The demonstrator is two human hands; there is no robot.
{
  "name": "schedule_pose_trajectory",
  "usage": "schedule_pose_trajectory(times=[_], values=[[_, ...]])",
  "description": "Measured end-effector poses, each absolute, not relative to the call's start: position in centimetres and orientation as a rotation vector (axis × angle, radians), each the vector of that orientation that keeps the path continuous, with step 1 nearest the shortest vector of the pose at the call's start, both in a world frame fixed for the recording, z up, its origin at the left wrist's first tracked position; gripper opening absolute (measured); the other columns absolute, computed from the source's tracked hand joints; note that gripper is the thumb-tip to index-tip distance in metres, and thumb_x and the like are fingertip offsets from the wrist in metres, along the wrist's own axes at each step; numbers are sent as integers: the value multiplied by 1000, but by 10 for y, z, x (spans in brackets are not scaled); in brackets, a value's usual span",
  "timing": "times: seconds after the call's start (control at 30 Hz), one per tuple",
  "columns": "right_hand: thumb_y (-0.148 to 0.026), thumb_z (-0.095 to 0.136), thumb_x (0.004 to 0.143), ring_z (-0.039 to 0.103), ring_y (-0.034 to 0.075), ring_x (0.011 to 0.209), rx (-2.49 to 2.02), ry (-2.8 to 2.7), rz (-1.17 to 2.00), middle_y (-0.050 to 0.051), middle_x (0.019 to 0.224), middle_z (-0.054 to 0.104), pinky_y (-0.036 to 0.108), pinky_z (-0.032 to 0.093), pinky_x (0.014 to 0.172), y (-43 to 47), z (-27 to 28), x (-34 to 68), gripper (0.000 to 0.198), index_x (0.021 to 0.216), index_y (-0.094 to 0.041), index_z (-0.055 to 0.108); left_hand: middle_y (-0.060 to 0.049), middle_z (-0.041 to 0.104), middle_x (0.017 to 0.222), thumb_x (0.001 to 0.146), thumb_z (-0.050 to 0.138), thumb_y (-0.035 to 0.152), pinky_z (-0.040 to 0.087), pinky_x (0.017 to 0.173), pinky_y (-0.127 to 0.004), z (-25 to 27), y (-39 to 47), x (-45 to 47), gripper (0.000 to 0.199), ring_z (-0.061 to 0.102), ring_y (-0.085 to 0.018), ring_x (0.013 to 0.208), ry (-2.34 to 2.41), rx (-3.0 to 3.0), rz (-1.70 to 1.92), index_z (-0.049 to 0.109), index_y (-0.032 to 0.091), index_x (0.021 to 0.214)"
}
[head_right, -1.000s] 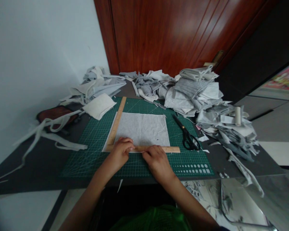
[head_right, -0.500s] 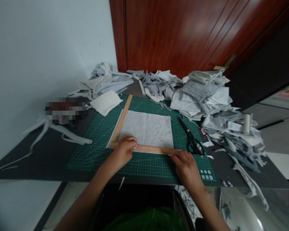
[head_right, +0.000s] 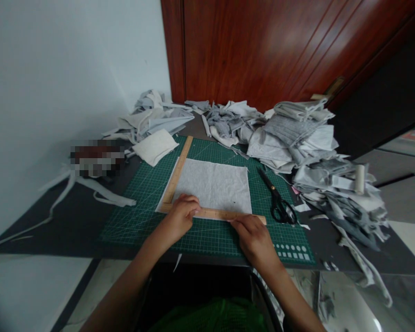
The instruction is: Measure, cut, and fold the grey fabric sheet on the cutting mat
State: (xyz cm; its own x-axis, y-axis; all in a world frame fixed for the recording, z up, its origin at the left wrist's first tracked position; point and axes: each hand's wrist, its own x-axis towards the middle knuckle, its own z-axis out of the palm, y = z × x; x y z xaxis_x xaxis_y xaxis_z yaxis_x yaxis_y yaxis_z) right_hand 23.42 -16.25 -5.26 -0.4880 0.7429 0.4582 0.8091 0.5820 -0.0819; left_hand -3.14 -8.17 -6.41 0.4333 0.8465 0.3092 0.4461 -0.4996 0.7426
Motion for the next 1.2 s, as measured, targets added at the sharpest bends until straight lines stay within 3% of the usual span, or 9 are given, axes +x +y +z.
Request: schedule_pose_trajectory(times=[0.4,0.6,0.97,1.2], values=[[0,51,95,68,28,91,-1185,-2305,-138,13,101,76,42,59,79,-149,-58,185,31,111,-16,72,-4,68,84,78,48,-10,44,84,-36,-60,-84,-30,34,56,-21,90,1115,2120,881,67,18,76],[2,49,95,69,27,98,-1135,-2340,-19,13,110,76,43,58,86,-139,-52,152,37,120,-17,69,-4,68,87,82,45,-6,46,89,-37,-53,-84,-33,33,58,-21,91,1056,2085,868,67,19,79],[-3,53,97,65,27,91,-1114,-2404,-84,13,99,74,41,57,82,-132,-51,129,23,101,-15,72,-5,65,90,83,40,-2,48,94,-38,-46,-87,-38,30,59,-21,95,1033,1985,861,58,19,71],[-2,56,96,64,30,96,-1232,-2453,-129,15,109,73,45,56,85,-148,-46,153,24,110,-16,69,-6,70,101,79,41,-7,47,102,-40,-54,-86,-37,41,60,-21,106,1018,1983,881,73,18,88]])
